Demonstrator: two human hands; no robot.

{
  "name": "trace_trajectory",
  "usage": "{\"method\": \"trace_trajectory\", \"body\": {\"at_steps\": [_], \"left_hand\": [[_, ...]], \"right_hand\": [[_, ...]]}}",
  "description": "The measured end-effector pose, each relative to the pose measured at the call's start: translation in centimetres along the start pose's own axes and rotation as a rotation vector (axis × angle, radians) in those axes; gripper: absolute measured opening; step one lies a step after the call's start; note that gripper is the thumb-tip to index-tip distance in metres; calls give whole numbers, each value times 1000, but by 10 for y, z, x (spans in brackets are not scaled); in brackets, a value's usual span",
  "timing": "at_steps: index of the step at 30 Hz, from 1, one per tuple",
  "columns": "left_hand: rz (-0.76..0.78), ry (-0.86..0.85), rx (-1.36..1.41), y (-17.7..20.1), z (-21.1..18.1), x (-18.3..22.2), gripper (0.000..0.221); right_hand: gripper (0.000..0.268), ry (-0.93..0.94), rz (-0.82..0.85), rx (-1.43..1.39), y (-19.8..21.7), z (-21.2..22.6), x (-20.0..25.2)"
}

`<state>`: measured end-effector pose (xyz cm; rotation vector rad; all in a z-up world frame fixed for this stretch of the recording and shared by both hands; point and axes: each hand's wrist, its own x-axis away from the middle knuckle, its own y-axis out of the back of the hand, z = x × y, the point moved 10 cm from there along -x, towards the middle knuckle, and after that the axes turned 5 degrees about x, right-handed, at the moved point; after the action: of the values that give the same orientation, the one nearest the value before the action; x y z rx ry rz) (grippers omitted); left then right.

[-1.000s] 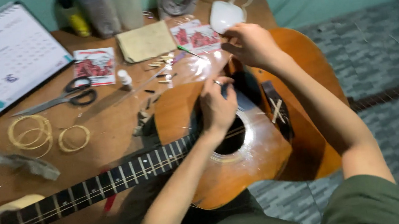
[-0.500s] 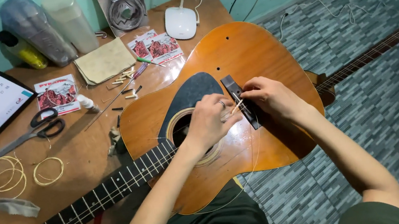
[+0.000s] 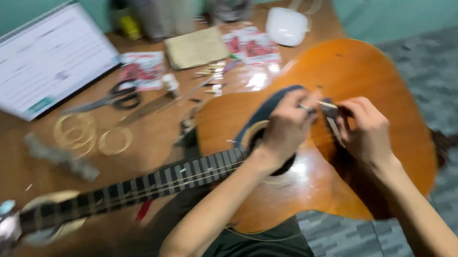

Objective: Removing strings and bridge pins from an acoustic guitar for maintenance.

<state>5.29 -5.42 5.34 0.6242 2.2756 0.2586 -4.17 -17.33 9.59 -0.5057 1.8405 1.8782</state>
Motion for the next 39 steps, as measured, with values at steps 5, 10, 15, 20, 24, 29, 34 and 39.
{"method": "trace_trajectory", "body": {"at_steps": [5,10,15,20,24,29,34,39], "left_hand": [[-75,64,-159,64,4,1,10],[319,607,-436,189,81,16,28],[376,841,-697,282,204,58,12],[304,877,-729,286,272,69,25],[359,772,-787,279,275,68,17],[354,750,-812,290,250,69,14],[239,827,-649,311,204,73,11],[175,604,-597,301,138,34,10]], "right_hand": [[23,71,-12,-194,0,38,-33],[11,119,171,-206,-12,52,-57],[12,77,276,-274,-64,31,-80],[15,74,367,-161,-96,27,-107],[16,-27,562,-137,-169,4,-132],[17,-44,747,39,-310,-1,-165],[18,46,772,26,-389,24,-186],[29,-21,752,98,-376,15,-199]]}}
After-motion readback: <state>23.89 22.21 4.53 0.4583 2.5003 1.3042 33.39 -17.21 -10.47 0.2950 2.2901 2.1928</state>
